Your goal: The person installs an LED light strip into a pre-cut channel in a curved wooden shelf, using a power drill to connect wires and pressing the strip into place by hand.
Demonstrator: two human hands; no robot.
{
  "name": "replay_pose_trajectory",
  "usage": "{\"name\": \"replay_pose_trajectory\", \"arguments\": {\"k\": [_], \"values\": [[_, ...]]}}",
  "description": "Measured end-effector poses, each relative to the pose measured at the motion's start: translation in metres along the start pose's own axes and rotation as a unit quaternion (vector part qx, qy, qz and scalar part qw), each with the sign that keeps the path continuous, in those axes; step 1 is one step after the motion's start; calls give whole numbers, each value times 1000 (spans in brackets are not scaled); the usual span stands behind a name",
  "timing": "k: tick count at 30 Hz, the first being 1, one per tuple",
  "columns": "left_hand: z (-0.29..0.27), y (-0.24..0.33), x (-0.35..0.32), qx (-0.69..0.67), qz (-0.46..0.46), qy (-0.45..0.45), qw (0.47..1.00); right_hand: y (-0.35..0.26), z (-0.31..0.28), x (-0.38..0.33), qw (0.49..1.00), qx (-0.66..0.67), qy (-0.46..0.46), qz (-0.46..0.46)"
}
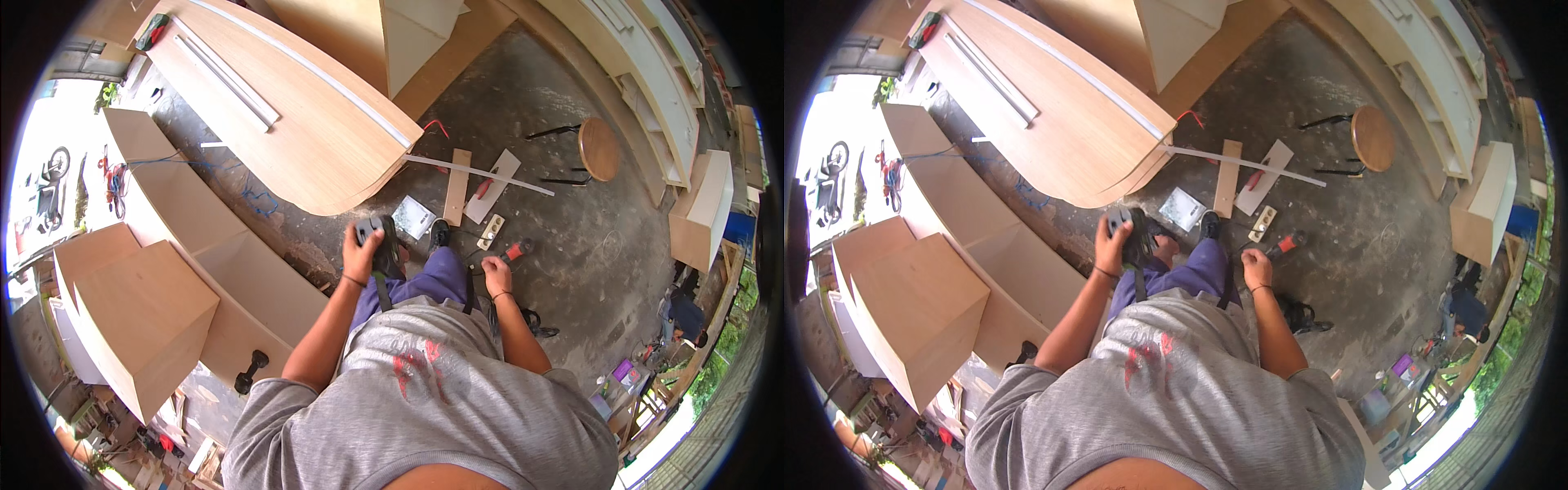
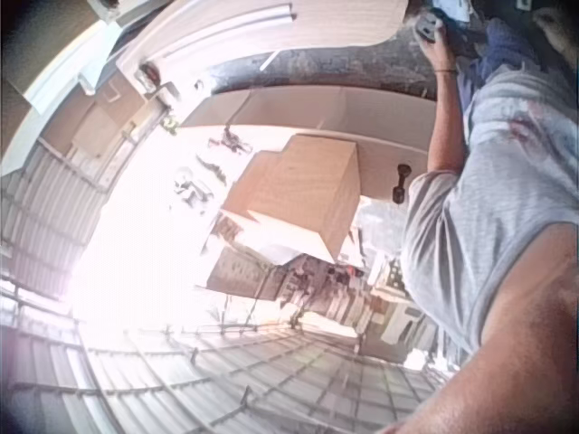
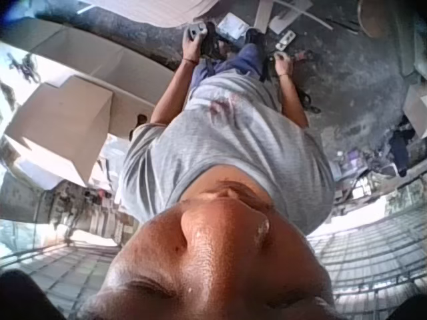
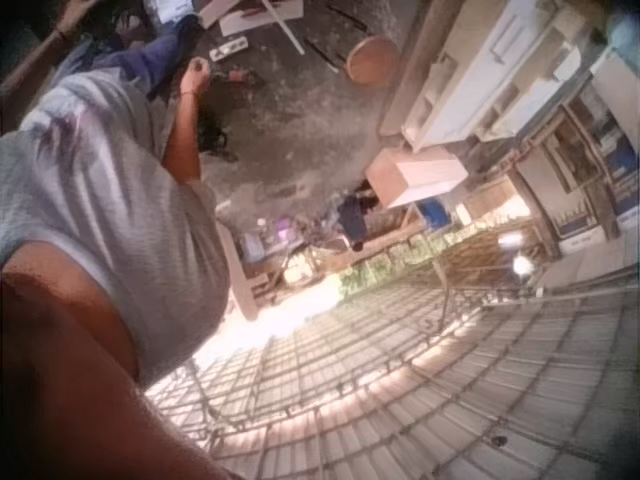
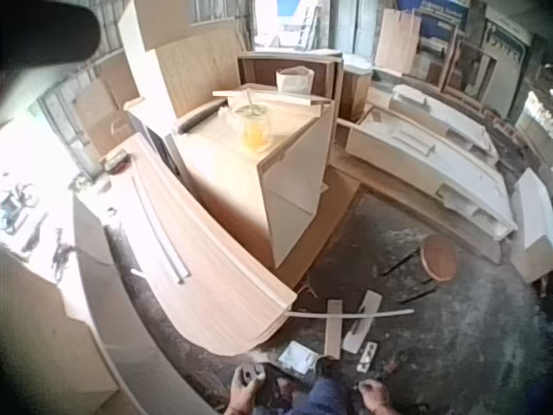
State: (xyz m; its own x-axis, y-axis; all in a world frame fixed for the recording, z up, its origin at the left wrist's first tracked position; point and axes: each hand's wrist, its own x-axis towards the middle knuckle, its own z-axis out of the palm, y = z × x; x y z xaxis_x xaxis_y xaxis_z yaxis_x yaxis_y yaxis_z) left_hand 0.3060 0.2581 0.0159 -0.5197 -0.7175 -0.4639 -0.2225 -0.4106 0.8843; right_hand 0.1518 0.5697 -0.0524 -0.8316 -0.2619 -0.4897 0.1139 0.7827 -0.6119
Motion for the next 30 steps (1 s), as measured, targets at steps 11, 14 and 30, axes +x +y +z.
{"name": "replay_pose_trajectory", "arguments": {"k": [11, 14, 30], "values": [[7, -79, -22, 88, -117, 204, 968, -60, 70, 141, 979, 19, -104, -172], [-2, -97, 21, 202, -70, 249, 945, -66, 99, 202, 943, -158, -71, -284], [-102, -195, 238, 106, 102, 113, 983, -14, 130, 247, 929, -97, -132, -332]]}}
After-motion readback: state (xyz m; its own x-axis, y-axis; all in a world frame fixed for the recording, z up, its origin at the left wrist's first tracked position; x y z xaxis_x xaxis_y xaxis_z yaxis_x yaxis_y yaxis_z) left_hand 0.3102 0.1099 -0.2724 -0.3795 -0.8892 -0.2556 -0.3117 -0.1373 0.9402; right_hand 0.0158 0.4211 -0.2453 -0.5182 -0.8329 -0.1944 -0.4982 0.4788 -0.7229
